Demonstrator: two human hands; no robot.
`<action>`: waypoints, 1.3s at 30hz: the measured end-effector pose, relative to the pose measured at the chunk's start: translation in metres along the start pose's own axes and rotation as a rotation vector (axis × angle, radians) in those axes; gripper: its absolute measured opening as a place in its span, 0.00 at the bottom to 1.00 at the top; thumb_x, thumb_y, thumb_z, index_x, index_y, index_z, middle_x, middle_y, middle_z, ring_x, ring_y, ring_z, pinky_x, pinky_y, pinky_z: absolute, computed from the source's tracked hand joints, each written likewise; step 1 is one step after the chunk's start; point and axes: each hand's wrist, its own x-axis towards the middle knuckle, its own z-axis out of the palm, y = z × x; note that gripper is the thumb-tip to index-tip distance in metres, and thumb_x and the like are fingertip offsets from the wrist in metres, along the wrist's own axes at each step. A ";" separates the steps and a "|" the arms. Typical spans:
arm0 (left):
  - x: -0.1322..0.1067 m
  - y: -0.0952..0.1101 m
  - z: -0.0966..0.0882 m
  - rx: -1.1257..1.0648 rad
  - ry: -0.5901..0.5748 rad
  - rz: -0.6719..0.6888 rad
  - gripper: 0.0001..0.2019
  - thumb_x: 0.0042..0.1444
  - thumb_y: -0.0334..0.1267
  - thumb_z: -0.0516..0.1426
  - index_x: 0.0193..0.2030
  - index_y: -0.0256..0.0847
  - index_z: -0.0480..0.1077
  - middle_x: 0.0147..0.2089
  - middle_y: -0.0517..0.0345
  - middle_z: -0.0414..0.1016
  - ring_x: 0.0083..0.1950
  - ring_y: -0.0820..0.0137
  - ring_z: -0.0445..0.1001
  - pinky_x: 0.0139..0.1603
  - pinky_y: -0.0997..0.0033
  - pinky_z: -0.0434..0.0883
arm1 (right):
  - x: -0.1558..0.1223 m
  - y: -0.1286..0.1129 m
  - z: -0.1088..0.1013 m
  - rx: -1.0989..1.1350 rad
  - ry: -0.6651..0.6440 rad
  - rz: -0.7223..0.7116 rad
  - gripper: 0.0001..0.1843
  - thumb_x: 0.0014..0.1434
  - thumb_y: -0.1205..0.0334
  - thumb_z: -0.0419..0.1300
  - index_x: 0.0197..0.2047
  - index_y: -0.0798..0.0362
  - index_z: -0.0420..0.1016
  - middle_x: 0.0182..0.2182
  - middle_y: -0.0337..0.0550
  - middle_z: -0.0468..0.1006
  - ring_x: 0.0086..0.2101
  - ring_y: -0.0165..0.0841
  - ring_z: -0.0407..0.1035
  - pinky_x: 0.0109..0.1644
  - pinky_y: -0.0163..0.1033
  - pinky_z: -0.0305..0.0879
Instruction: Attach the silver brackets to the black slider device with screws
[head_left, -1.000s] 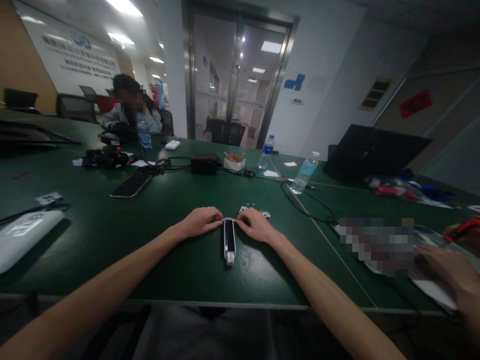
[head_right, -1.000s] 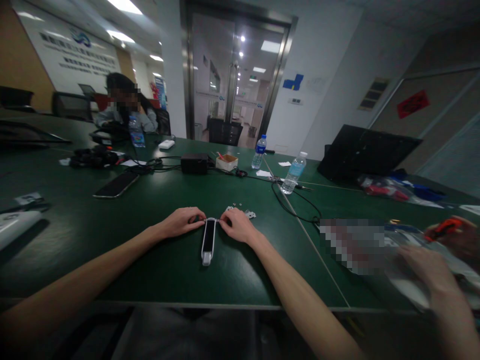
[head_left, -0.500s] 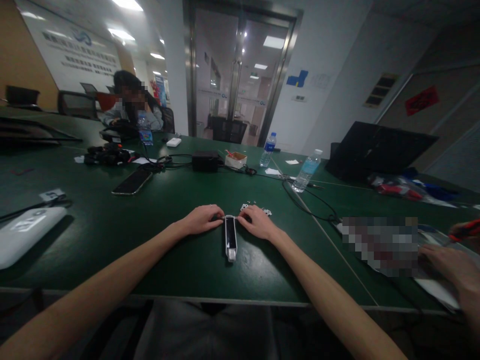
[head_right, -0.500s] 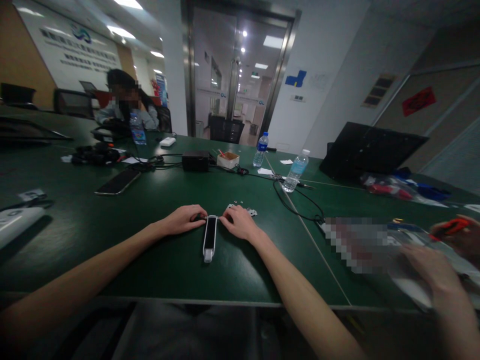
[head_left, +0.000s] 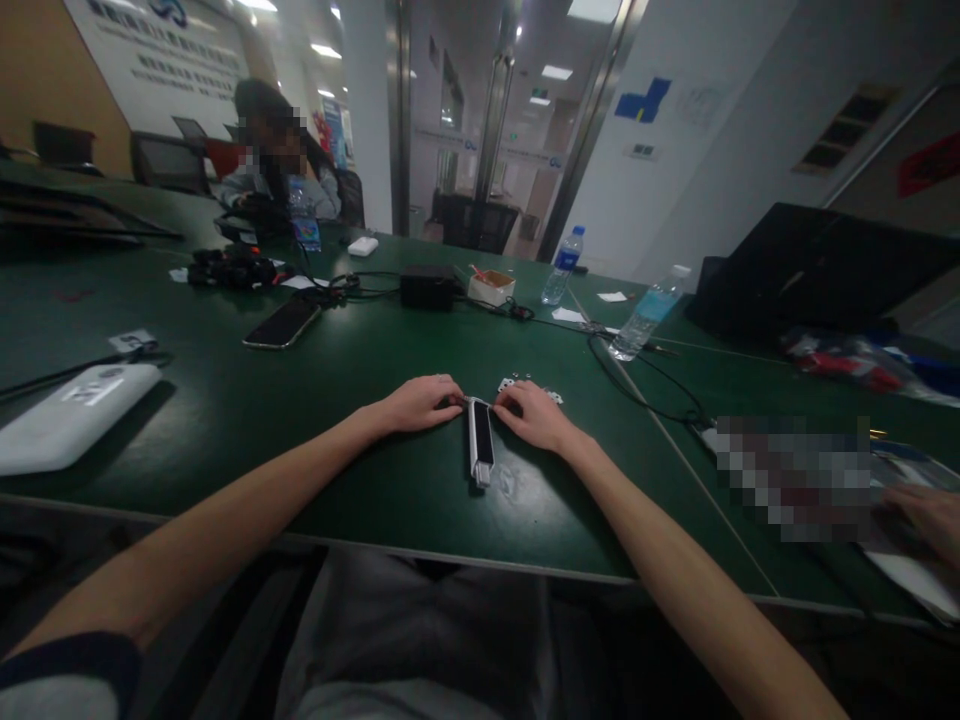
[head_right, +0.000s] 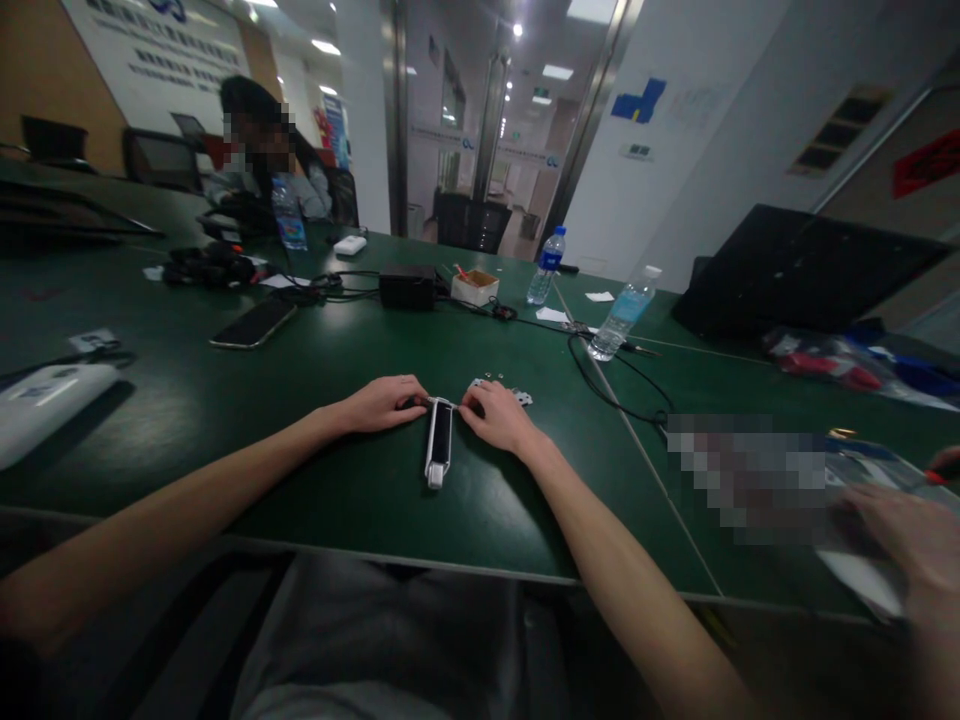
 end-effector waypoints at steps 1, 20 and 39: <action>0.000 0.000 0.000 0.000 0.001 0.003 0.10 0.62 0.37 0.54 0.46 0.36 0.72 0.41 0.53 0.72 0.40 0.67 0.71 0.38 0.72 0.67 | 0.000 0.000 0.000 0.011 0.006 -0.006 0.06 0.61 0.62 0.57 0.36 0.54 0.74 0.33 0.43 0.73 0.35 0.33 0.66 0.41 0.38 0.60; -0.002 0.003 -0.004 0.016 -0.020 -0.011 0.11 0.63 0.39 0.52 0.46 0.37 0.72 0.42 0.52 0.71 0.41 0.66 0.72 0.38 0.72 0.68 | -0.008 0.027 -0.024 -0.314 -0.093 0.457 0.15 0.59 0.63 0.53 0.49 0.55 0.70 0.47 0.54 0.69 0.46 0.44 0.65 0.46 0.43 0.62; -0.003 -0.001 -0.002 -0.028 -0.011 -0.016 0.12 0.63 0.40 0.52 0.47 0.37 0.71 0.42 0.53 0.71 0.40 0.67 0.72 0.38 0.70 0.69 | -0.007 0.031 -0.017 -0.285 0.047 0.340 0.10 0.60 0.70 0.53 0.39 0.52 0.74 0.41 0.51 0.72 0.42 0.40 0.65 0.41 0.41 0.62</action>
